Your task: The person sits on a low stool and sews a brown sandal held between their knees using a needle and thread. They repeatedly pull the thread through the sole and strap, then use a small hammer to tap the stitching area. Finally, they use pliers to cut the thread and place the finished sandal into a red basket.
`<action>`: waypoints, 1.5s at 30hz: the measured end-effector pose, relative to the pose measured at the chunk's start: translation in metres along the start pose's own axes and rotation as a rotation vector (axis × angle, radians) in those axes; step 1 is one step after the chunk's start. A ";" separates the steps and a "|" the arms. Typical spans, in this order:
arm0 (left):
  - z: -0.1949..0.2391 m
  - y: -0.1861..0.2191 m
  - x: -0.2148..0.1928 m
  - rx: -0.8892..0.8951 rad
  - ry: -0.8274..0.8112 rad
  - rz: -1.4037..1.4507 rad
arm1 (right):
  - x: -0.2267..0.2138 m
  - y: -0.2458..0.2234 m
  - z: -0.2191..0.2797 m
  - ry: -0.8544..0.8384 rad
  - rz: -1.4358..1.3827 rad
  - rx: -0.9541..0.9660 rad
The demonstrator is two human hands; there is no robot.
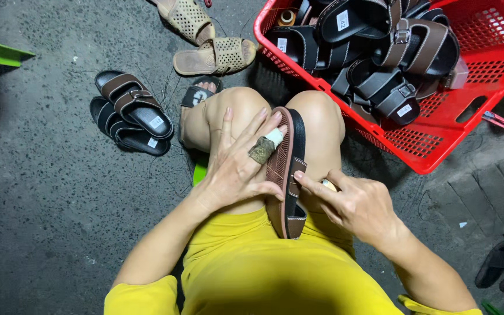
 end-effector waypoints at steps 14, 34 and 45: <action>0.023 0.015 0.000 0.012 0.065 -0.015 | 0.018 -0.006 -0.010 0.263 -0.236 0.008; 0.002 0.017 -0.022 -0.198 -0.092 0.687 | 0.010 -0.001 -0.008 0.260 -0.170 -0.064; 0.004 -0.002 0.008 -0.004 0.103 -0.166 | -0.022 0.020 0.028 -0.221 -0.247 0.034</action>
Point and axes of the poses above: each hand's wrist, its own z-axis away from the middle knuckle, its own x-axis out of the palm, y = z × x, the point moved 2 cm from there along -z, towards the middle knuckle, and after that the axes turned 7 degrees about -y, right-handed, at the moved point
